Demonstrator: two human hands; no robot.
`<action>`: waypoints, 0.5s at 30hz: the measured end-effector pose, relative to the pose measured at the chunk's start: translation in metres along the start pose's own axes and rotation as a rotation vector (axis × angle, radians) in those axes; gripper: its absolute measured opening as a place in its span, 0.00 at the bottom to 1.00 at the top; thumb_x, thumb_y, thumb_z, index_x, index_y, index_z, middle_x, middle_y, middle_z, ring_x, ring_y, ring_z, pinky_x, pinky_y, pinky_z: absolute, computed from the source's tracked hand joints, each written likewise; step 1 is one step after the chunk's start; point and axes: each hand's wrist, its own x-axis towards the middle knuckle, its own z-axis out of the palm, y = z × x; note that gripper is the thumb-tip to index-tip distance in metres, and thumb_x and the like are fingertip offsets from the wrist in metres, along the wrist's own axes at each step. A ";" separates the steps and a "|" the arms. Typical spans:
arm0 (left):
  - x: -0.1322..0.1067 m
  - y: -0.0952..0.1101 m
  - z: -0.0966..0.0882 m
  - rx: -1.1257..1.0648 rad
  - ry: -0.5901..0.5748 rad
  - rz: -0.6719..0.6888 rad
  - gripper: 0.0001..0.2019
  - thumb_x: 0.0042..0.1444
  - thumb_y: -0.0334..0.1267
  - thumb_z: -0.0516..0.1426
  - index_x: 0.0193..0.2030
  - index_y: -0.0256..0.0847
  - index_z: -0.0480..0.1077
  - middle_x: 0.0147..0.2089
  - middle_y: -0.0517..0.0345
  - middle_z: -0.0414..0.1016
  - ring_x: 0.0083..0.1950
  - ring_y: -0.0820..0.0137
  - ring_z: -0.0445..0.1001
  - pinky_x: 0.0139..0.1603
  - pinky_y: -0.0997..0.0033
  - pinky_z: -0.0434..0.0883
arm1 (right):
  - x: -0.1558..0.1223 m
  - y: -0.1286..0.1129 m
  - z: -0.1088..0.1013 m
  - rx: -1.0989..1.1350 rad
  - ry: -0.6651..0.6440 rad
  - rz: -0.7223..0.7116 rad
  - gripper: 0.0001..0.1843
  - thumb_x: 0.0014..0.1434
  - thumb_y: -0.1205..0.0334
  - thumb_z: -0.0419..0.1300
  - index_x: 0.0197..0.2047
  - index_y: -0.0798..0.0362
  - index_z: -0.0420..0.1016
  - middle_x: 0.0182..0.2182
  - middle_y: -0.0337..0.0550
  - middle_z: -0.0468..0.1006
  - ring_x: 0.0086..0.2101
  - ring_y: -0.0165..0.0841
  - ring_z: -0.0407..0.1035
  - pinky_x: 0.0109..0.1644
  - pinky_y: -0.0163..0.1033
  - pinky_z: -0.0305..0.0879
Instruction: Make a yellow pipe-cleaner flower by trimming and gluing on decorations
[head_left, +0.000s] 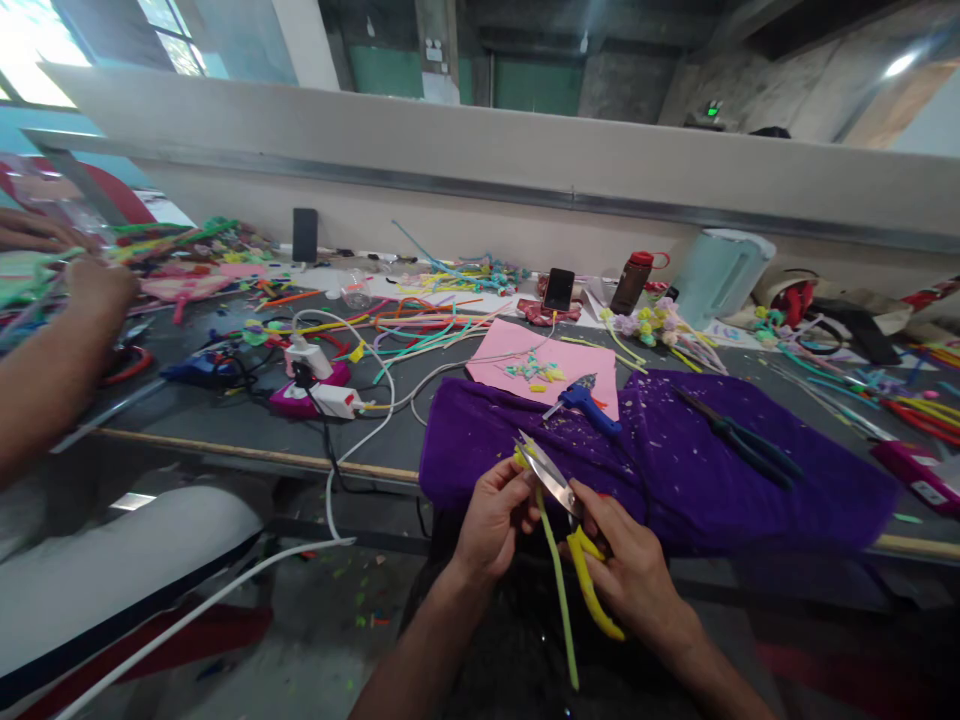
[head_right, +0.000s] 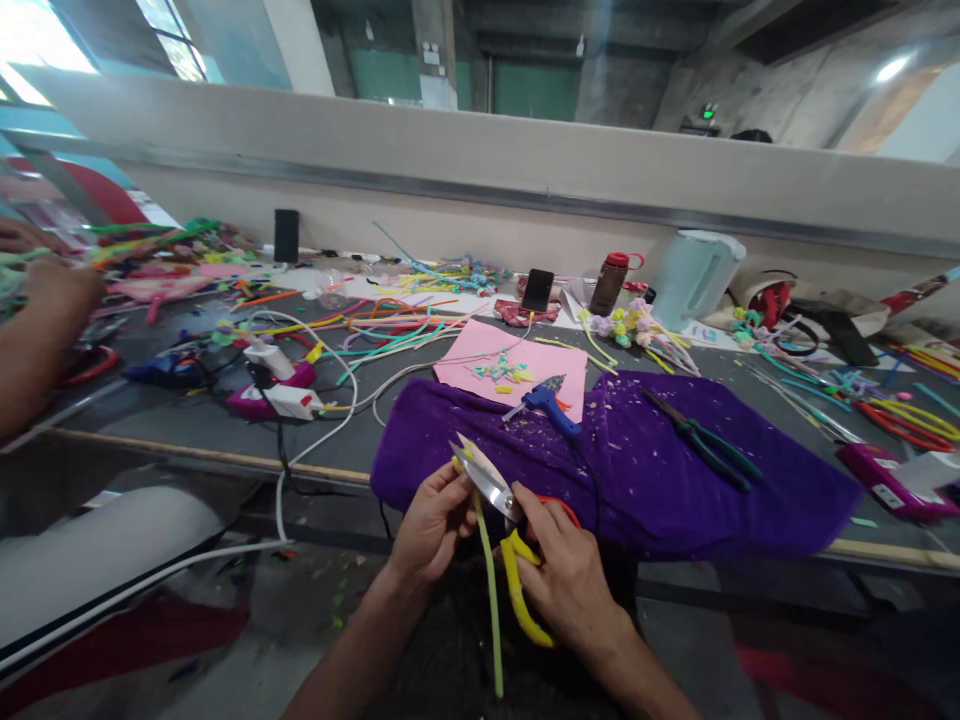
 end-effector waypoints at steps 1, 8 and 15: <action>0.000 0.000 0.000 0.001 -0.002 0.005 0.12 0.42 0.42 0.63 0.30 0.36 0.68 0.19 0.66 0.65 0.15 0.84 0.61 0.12 0.86 0.54 | 0.000 0.000 0.000 -0.007 0.000 -0.002 0.29 0.56 0.65 0.54 0.60 0.52 0.54 0.34 0.45 0.70 0.32 0.33 0.66 0.36 0.38 0.67; 0.002 0.000 -0.004 0.019 -0.009 0.049 0.11 0.44 0.41 0.62 0.29 0.36 0.68 0.19 0.66 0.64 0.16 0.84 0.60 0.14 0.85 0.54 | -0.001 0.004 -0.002 -0.048 -0.015 0.001 0.31 0.56 0.61 0.56 0.61 0.52 0.52 0.36 0.46 0.71 0.33 0.35 0.68 0.37 0.39 0.67; 0.002 0.000 -0.006 0.026 -0.007 0.070 0.10 0.45 0.40 0.61 0.30 0.36 0.68 0.20 0.66 0.64 0.16 0.83 0.60 0.14 0.85 0.54 | 0.000 0.003 -0.003 -0.098 -0.038 -0.017 0.31 0.57 0.63 0.55 0.62 0.52 0.51 0.40 0.49 0.71 0.36 0.36 0.69 0.37 0.39 0.68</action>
